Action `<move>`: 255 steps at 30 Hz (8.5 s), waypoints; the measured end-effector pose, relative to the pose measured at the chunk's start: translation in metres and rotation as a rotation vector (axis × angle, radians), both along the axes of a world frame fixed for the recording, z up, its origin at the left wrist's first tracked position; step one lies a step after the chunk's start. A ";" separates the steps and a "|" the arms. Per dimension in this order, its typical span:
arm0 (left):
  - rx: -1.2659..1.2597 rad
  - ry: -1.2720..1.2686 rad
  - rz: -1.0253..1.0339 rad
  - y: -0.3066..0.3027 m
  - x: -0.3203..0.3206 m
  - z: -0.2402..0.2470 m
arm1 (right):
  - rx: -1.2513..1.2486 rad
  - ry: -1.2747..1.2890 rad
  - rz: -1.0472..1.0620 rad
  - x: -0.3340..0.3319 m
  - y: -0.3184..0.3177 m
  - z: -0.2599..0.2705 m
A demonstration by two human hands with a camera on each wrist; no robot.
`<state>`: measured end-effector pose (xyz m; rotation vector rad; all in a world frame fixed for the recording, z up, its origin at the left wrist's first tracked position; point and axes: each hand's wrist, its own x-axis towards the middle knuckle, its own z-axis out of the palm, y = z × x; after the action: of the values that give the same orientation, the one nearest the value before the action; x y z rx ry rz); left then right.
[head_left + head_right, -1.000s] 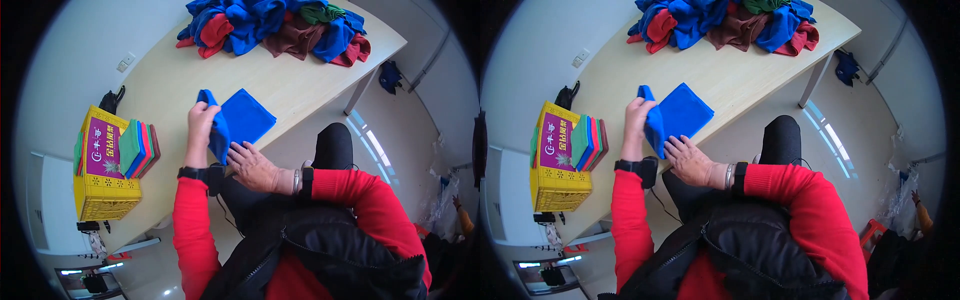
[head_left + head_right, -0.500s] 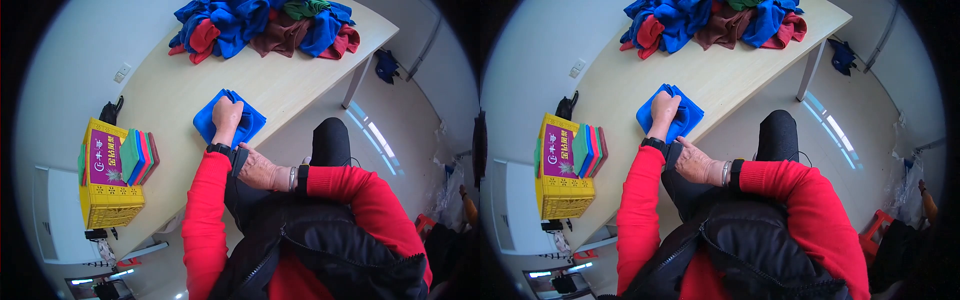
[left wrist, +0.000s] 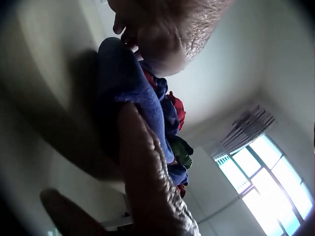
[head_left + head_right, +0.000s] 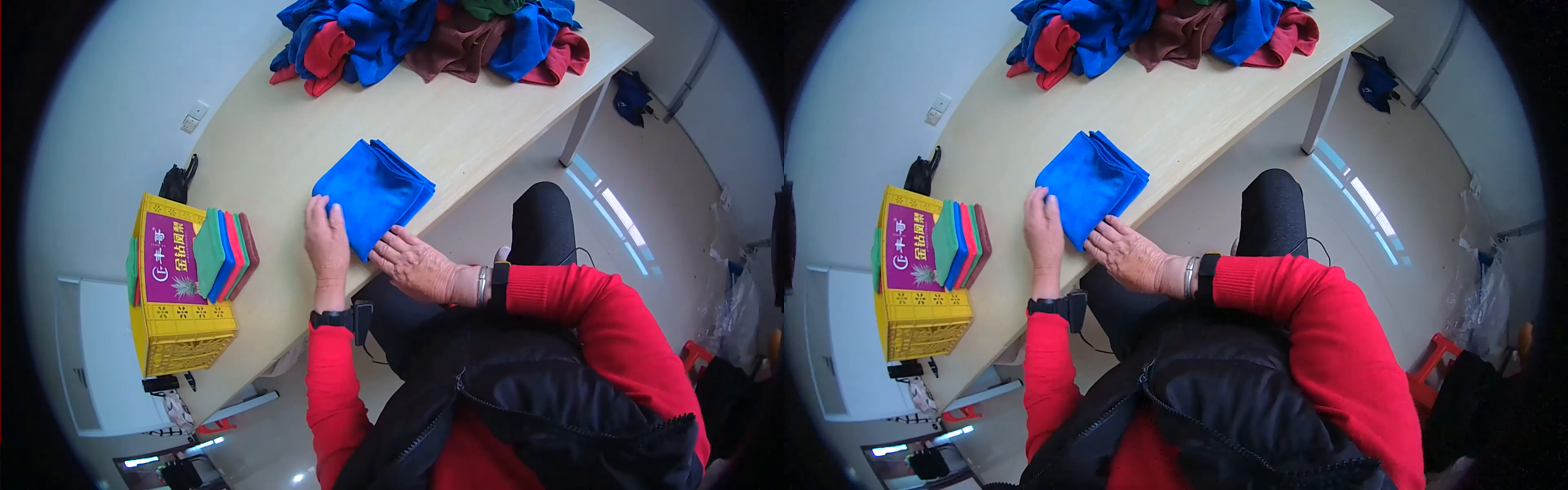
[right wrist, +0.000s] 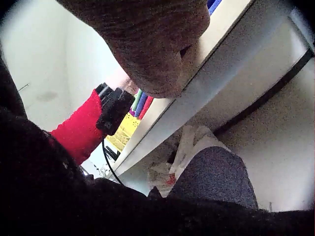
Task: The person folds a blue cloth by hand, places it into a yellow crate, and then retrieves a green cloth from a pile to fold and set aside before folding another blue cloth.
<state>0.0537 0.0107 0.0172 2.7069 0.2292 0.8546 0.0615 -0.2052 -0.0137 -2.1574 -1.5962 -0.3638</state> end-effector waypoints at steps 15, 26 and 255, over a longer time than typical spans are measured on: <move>0.144 0.433 -0.055 -0.020 -0.009 -0.008 | -0.065 0.428 0.042 0.048 0.044 0.082; 0.206 0.355 0.039 -0.026 -0.010 -0.012 | -0.085 0.130 -0.269 0.111 0.067 0.025; 0.081 0.263 0.053 -0.012 0.039 -0.015 | -0.056 0.244 -0.399 0.146 0.051 0.013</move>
<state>0.0932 -0.0013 0.0026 2.8977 0.3298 0.5288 0.2076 -0.1541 -0.0011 -2.4531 -1.0548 -0.1650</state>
